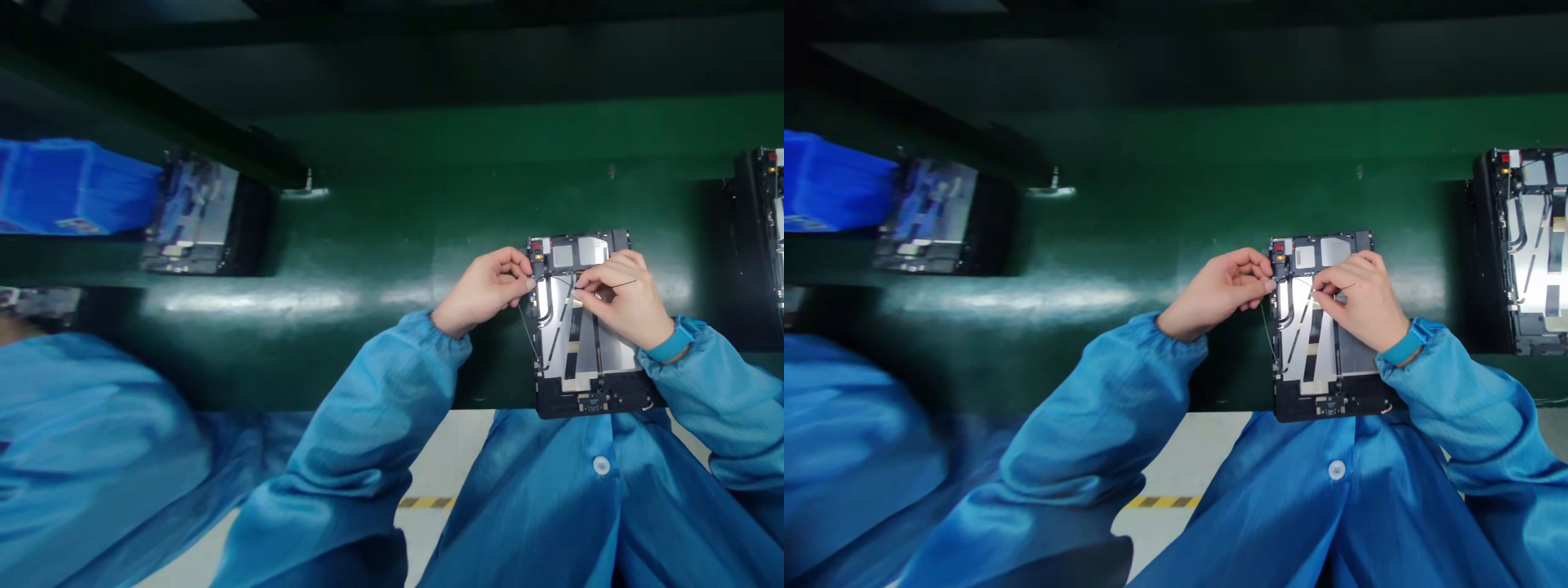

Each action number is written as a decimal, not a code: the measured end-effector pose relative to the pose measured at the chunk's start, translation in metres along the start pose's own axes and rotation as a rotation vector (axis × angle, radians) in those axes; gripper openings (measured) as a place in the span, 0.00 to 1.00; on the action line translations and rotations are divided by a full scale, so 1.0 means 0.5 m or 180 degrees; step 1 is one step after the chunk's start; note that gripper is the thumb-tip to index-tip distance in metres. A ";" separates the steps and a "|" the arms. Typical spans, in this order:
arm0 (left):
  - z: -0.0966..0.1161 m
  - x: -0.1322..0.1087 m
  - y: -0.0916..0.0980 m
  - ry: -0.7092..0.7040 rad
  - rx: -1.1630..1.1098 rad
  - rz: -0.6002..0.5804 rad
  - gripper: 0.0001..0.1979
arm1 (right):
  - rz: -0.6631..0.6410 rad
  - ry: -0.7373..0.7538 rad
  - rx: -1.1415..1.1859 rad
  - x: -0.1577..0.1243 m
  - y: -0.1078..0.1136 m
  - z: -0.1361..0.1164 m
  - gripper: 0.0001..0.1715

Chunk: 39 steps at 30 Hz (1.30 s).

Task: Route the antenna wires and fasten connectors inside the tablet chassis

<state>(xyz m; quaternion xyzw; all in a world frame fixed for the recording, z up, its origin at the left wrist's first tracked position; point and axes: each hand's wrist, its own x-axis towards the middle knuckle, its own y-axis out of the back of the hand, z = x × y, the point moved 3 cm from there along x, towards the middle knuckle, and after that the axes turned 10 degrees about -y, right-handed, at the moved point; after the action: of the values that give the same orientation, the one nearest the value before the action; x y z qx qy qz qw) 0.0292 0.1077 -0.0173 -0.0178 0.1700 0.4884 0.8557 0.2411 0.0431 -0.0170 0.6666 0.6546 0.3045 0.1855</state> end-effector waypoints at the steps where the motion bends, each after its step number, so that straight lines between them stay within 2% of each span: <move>1: -0.004 -0.004 -0.003 -0.0027 -0.0083 0.0110 0.10 | 0.0007 0.0011 0.0003 0.000 0.000 -0.001 0.04; 5: -0.015 -0.016 -0.012 -0.0199 -0.0313 0.0422 0.12 | 0.0034 0.0044 0.0017 -0.001 0.001 -0.006 0.05; 11: -0.003 -0.016 -0.013 -0.0089 -0.0097 0.0538 0.10 | 0.0091 0.0100 0.0062 0.000 0.001 -0.006 0.07; 13: 0.012 -0.010 -0.007 -0.0007 0.0288 0.0380 0.09 | 0.0086 0.0092 0.0058 -0.001 0.000 -0.004 0.07; 15: 0.034 -0.002 0.000 -0.0012 0.0916 0.0055 0.05 | 0.0124 0.0136 0.0099 -0.001 -0.001 -0.001 0.08; 17: 0.059 0.009 0.006 -0.0196 0.1710 -0.0248 0.01 | 0.0166 0.0188 0.0150 -0.002 -0.002 0.002 0.08; 21: 0.101 0.038 0.005 -0.0763 0.3015 -0.0706 0.07 | 0.0110 0.0158 0.0173 -0.001 -0.002 0.007 0.08; 24: 0.116 0.064 -0.002 -0.0923 0.3457 -0.1171 0.08 | 0.0067 0.0139 0.0186 0.001 -0.001 0.008 0.08; 28: 0.129 0.092 -0.004 -0.0752 0.3561 -0.1591 0.05 | 0.0062 0.0103 0.0181 0.002 -0.004 0.009 0.08; 31: 0.140 0.095 -0.014 -0.0675 0.3705 -0.1716 0.06 | 0.0132 0.0176 0.0233 0.002 -0.005 0.007 0.07; 34: 0.152 0.087 -0.027 -0.0566 0.4045 -0.1629 0.09 | 0.0186 0.0215 0.0307 0.005 0.007 0.008 0.06; 39: 0.164 0.059 -0.039 -0.0379 0.4234 -0.1239 0.08 | 0.0428 -0.0278 0.0172 0.023 0.054 0.031 0.05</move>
<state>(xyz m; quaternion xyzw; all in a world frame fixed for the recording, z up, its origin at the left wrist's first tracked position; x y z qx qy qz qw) 0.0819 0.1379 0.0480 0.5069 0.3797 0.1183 0.7648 0.2713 0.0546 -0.0090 0.7264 0.6077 0.2692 0.1749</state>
